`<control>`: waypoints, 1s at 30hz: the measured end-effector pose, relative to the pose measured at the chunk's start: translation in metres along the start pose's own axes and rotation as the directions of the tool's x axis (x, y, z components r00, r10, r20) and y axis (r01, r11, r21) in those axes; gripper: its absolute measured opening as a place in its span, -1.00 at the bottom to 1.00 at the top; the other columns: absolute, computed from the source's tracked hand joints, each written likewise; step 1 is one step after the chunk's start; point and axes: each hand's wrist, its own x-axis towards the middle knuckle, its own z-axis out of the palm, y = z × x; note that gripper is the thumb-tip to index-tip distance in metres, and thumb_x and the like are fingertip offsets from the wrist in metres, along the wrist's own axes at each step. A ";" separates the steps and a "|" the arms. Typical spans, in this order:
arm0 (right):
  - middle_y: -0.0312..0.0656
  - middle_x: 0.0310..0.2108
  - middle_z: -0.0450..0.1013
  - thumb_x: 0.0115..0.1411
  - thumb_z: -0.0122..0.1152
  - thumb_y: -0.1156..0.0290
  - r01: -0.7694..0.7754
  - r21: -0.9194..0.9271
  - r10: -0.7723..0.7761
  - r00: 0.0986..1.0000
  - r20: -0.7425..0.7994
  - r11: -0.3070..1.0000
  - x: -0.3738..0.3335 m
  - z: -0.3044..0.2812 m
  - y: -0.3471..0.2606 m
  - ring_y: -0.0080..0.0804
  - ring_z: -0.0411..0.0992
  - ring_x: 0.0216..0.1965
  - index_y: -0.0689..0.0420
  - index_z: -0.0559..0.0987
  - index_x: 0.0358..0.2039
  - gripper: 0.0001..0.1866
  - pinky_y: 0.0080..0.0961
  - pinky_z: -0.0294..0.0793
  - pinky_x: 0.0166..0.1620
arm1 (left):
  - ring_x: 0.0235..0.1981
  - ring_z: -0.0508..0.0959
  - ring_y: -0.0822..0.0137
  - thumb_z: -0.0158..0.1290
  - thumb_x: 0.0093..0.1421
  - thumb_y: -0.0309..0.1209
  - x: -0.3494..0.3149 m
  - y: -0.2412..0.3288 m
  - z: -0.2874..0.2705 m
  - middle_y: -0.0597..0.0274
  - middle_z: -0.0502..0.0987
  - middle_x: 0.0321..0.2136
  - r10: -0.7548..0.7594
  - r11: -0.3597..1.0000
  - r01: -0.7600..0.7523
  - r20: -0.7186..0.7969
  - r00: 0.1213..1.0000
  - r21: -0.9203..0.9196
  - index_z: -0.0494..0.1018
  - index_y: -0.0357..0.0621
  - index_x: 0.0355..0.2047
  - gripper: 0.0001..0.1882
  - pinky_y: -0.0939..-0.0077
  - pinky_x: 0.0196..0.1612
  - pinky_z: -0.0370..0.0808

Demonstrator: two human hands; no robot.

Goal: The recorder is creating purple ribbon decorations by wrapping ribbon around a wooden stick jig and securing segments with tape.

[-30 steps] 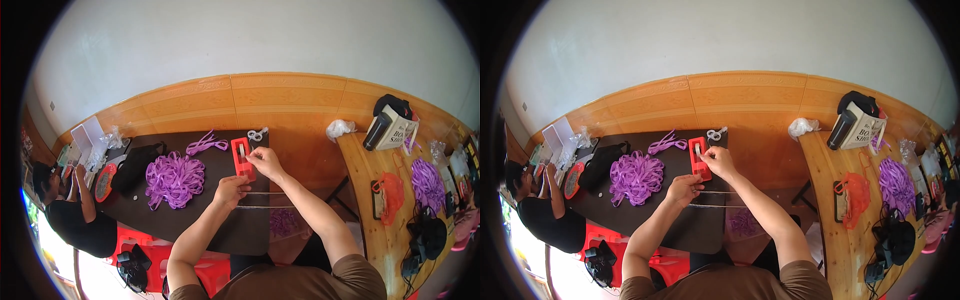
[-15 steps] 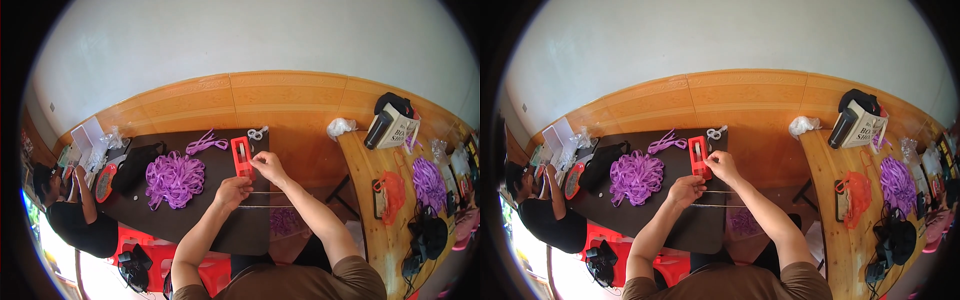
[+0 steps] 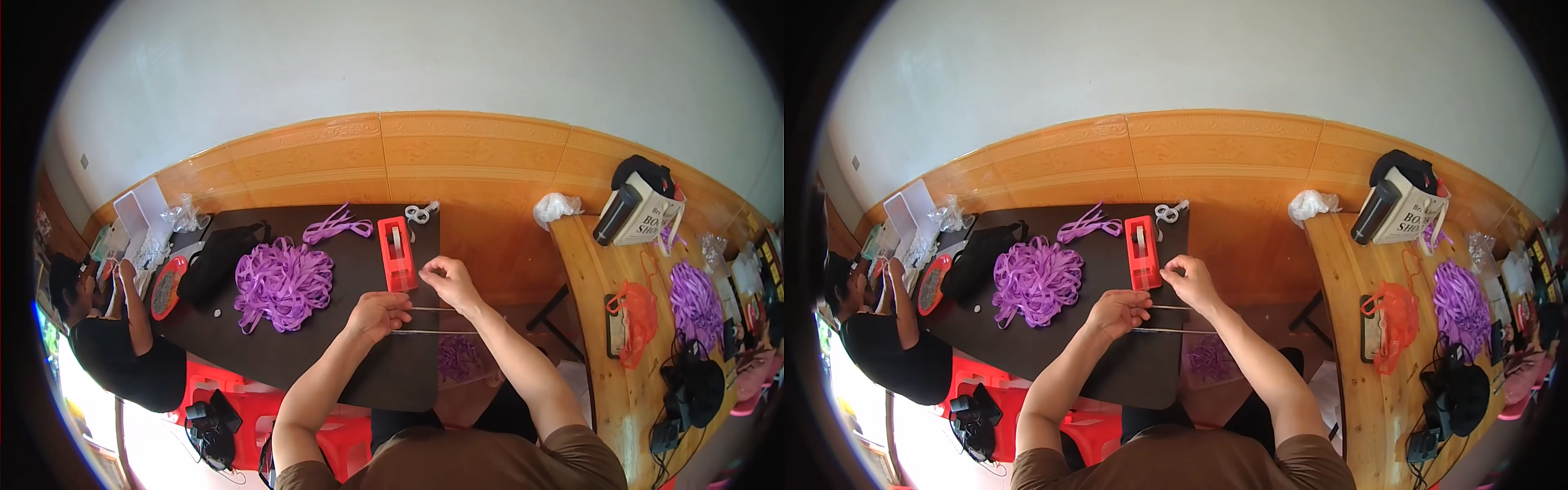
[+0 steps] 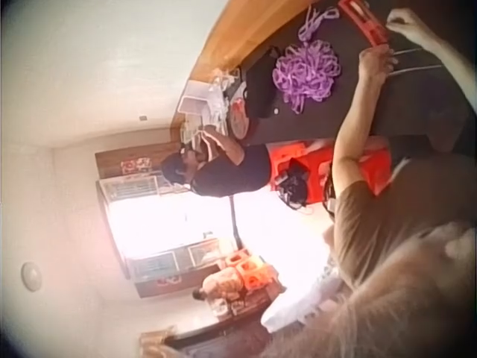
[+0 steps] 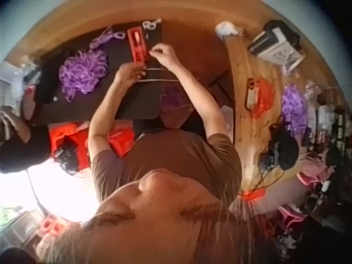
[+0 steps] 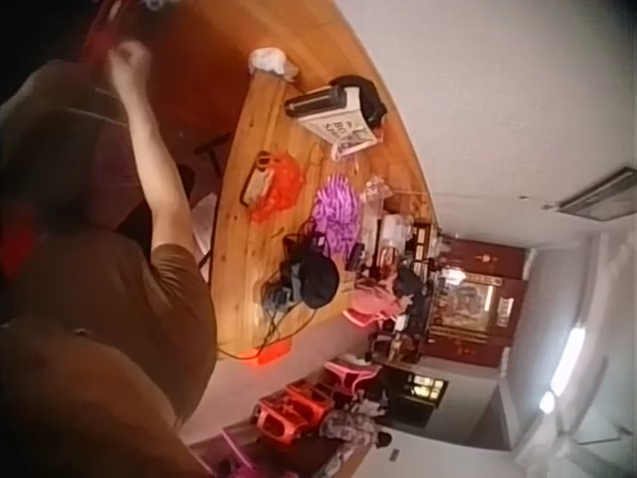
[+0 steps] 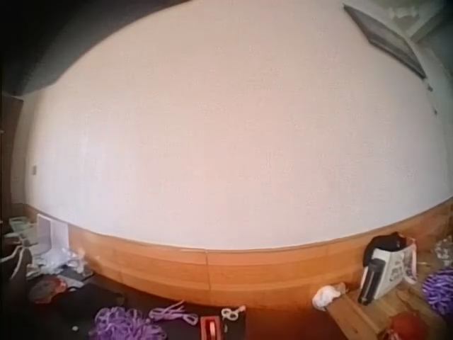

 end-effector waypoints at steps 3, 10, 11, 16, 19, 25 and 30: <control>-0.14 -0.54 0.48 0.03 0.23 0.45 -0.011 0.063 0.011 1.000 0.005 0.998 -0.010 -0.003 0.001 -0.45 0.42 -0.52 0.27 0.54 -0.51 -0.86 -0.51 0.33 -0.44 | -0.60 0.54 0.24 0.07 0.09 -0.51 -0.001 -0.008 0.001 0.07 0.53 -0.51 -0.012 1.000 0.012 0.033 0.999 -0.002 0.46 -0.34 -0.36 -0.87 0.54 -0.61 0.39; -0.18 -0.21 0.45 0.12 0.14 0.61 0.076 -0.041 -0.081 0.989 -0.121 0.996 -0.071 -0.032 -0.041 -0.54 0.42 -0.25 0.34 0.51 -0.30 -0.88 -0.67 0.42 -0.23 | -0.57 0.56 0.38 0.05 0.12 -0.50 -0.052 -0.025 0.001 0.15 0.54 -0.51 -0.011 0.956 -0.051 0.207 0.978 0.290 0.48 -0.32 -0.39 -0.89 0.65 -0.57 0.43; -0.15 -0.34 0.49 0.06 0.21 0.55 0.137 -0.078 -0.152 0.959 -0.241 0.987 -0.083 -0.038 -0.039 -0.45 0.43 -0.37 0.29 0.53 -0.45 -0.93 -0.61 0.40 -0.32 | -0.57 0.56 0.39 0.06 0.11 -0.49 -0.062 -0.026 0.003 0.17 0.54 -0.50 -0.022 0.941 -0.073 0.275 0.961 0.331 0.48 -0.31 -0.39 -0.89 0.65 -0.56 0.43; -0.21 -0.41 0.47 0.12 0.09 0.65 0.005 0.032 0.002 0.973 -0.229 0.999 -0.163 -0.052 -0.062 -0.69 0.30 -0.53 0.34 0.46 -0.54 -0.90 -0.74 0.26 -0.46 | -0.56 0.52 0.19 0.11 -0.01 -0.52 -0.101 -0.001 -0.027 0.05 0.48 -0.57 0.742 0.140 -0.522 0.260 0.618 0.841 0.51 -0.25 -0.49 -0.94 0.40 -0.51 0.43; -0.15 -0.34 0.46 0.14 0.06 0.66 -0.102 0.123 0.119 0.983 -0.141 0.987 -0.207 -0.049 -0.037 -0.73 0.23 -0.53 0.33 0.45 -0.53 -0.90 -0.76 0.20 -0.46 | -0.53 0.49 0.05 0.08 -0.02 -0.54 -0.093 0.034 -0.089 0.03 0.44 -0.54 0.949 -0.096 -0.181 0.145 0.279 0.979 0.44 -0.24 -0.52 -0.96 0.29 -0.47 0.43; -0.17 -0.41 0.45 0.10 0.09 0.70 -0.182 0.168 0.208 0.966 -0.152 0.969 -0.245 -0.053 -0.006 -0.59 0.42 -0.44 0.34 0.48 -0.46 -0.97 -0.66 0.44 -0.33 | -0.27 0.46 0.09 0.14 -0.09 -0.51 -0.102 0.076 -0.121 0.08 0.47 -0.39 0.946 -0.041 -0.069 0.061 0.319 0.997 0.51 -0.20 -0.44 -0.86 0.24 -0.23 0.38; -0.19 -0.45 0.45 0.10 0.10 0.69 -0.155 0.115 0.170 0.976 -0.137 0.981 -0.234 -0.048 -0.018 -0.61 0.40 -0.48 0.33 0.47 -0.50 -0.94 -0.70 0.40 -0.40 | 0.07 0.22 -0.01 0.19 -0.16 -0.40 -0.078 0.070 -0.128 0.11 0.31 0.00 0.784 -0.256 0.269 0.037 0.620 0.929 0.54 0.02 -0.23 -0.62 -0.08 -0.02 0.20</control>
